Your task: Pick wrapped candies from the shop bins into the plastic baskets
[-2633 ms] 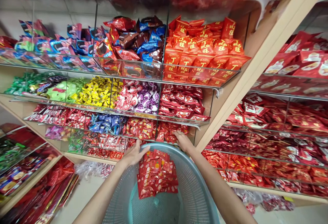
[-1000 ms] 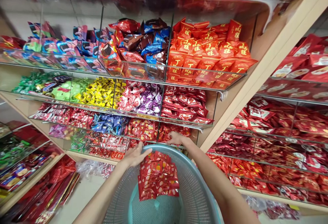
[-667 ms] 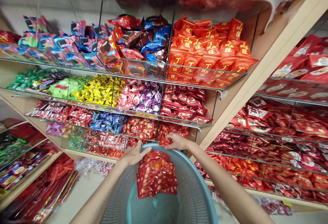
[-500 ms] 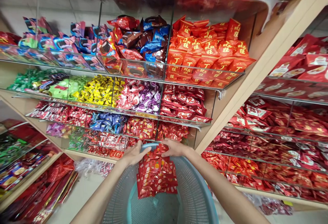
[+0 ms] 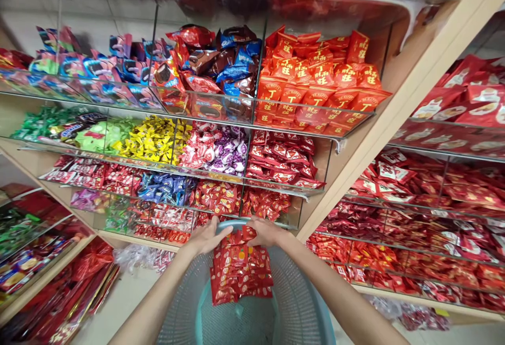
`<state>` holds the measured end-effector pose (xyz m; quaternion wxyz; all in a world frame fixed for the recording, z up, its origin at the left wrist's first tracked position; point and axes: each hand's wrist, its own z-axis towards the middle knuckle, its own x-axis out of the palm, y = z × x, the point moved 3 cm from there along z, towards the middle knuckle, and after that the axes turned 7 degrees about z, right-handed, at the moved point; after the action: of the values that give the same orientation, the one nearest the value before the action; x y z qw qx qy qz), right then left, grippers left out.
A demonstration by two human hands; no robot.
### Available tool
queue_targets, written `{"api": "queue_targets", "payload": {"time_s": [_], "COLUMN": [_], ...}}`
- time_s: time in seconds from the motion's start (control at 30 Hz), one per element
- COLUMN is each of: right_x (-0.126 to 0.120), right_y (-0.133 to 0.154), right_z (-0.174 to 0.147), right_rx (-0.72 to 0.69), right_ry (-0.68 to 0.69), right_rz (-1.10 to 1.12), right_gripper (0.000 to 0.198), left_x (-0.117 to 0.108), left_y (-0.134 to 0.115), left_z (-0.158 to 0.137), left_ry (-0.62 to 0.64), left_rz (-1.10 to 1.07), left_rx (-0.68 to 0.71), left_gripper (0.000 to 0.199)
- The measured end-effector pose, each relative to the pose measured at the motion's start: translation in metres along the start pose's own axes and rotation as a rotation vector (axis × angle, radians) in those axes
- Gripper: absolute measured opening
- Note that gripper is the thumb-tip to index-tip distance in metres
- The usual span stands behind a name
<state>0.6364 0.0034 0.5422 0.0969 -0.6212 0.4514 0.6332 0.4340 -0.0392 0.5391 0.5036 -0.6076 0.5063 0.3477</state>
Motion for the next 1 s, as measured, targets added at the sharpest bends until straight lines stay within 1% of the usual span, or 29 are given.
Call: {"api": "queue_targets", "payload": {"time_s": [0.13, 0.23, 0.43, 0.6, 0.7, 0.83, 0.93, 1.0], "right_x": [-0.005, -0.009, -0.009, -0.001, 0.000, -0.002, -0.009, -0.018], "right_y": [0.005, 0.011, 0.033, 0.050, 0.056, 0.055, 0.057, 0.070], "right_z": [0.004, 0.010, 0.024, 0.034, 0.036, 0.031, 0.022, 0.013], "right_rx": [-0.052, -0.054, -0.059, -0.117, -0.125, -0.106, -0.089, -0.108], "right_ry": [-0.016, -0.018, 0.004, 0.010, 0.012, 0.018, -0.025, -0.109], "right_rz": [0.077, 0.085, -0.011, -0.114, -0.152, -0.125, -0.064, -0.006], "right_gripper": [0.047, 0.049, 0.053, 0.059, 0.064, 0.068, 0.062, 0.048], "left_x": [0.000, -0.003, -0.014, -0.017, -0.017, -0.016, -0.015, -0.014], "left_y": [0.001, 0.002, 0.006, 0.007, 0.006, 0.008, 0.009, 0.011], "left_z": [0.000, 0.000, -0.003, -0.005, -0.005, -0.003, -0.001, 0.000], "left_ry": [-0.004, 0.003, 0.014, 0.033, 0.036, 0.029, 0.027, 0.021], "left_rz": [-0.019, -0.040, -0.120, -0.128, -0.144, -0.166, -0.171, -0.177], "left_rx": [-0.004, -0.003, 0.003, -0.019, -0.014, -0.012, -0.007, -0.004], "left_gripper": [0.079, 0.077, 0.074, 0.076, 0.078, 0.078, 0.077, 0.078]}}
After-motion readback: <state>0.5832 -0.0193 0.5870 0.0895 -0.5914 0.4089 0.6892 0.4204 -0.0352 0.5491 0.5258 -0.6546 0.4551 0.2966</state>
